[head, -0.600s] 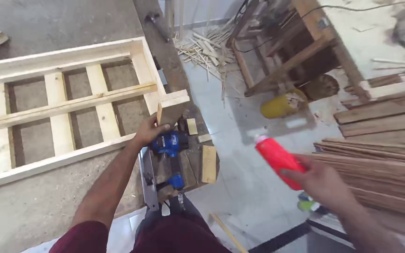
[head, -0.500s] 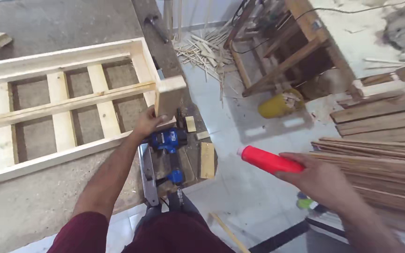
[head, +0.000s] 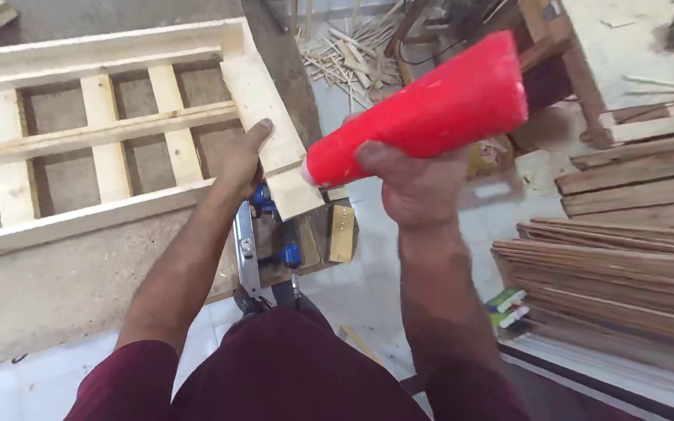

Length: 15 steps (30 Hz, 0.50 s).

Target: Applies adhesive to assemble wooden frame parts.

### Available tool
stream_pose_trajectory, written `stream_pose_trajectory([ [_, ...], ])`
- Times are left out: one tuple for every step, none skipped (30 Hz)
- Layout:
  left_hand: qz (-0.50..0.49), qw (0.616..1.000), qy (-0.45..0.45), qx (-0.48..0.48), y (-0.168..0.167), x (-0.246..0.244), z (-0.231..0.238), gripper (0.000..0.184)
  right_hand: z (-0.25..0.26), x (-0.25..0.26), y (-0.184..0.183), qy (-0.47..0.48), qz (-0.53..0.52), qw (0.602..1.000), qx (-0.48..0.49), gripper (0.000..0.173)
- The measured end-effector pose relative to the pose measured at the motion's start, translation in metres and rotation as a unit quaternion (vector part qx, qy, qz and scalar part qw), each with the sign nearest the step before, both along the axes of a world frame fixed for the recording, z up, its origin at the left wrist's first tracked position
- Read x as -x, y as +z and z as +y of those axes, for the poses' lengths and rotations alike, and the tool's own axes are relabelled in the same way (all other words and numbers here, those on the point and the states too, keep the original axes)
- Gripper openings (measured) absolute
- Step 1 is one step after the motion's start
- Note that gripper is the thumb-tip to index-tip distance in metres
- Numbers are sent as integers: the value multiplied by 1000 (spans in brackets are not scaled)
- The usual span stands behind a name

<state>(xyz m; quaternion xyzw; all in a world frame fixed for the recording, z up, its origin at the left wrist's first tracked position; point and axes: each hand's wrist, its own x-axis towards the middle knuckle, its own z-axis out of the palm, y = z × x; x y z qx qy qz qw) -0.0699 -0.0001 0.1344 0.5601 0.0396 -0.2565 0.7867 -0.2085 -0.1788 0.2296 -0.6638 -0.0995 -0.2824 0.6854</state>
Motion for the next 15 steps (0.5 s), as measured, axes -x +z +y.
stream_pose_trajectory([
  [4,1000,1,2,-2,4,2,45,5,0,-3,10,16,1000,16,51],
  [13,1000,2,1,-4,8,4,46,9,1,-6,15,27,999,24,52],
  [20,1000,3,3,-5,10,6,47,10,1,-9,15,38,999,29,53],
  [24,1000,1,5,-4,12,8,47,12,1,-12,12,49,998,29,54],
  [26,1000,-2,4,-2,14,9,46,14,1,-15,8,59,998,26,54],
  [24,1000,-4,5,-1,16,10,46,17,1,-19,8,65,998,21,54],
  [19,1000,-7,5,-1,17,10,45,20,2,-22,16,65,998,17,53],
  [13,1000,-13,2,-1,19,10,45,22,5,-25,35,65,997,18,51],
  [10,1000,-16,-1,-1,19,9,44,23,10,-25,56,74,995,18,50],
  [11,1000,-17,-3,-2,19,10,44,21,14,-24,70,89,993,19,48],
  [17,1000,-16,-8,-3,18,11,45,18,18,-23,73,99,992,27,48],
  [22,1000,-16,-15,-3,18,11,45,13,19,-23,64,98,992,38,49],
  [26,999,-18,-21,-3,19,10,45,9,18,-25,48,88,994,48,50],
  [27,999,-25,-24,-2,21,8,44,9,15,-29,40,72,996,42,50],
  [26,999,-33,-24,-2,24,5,43,11,14,-33,42,61,997,27,48],
])
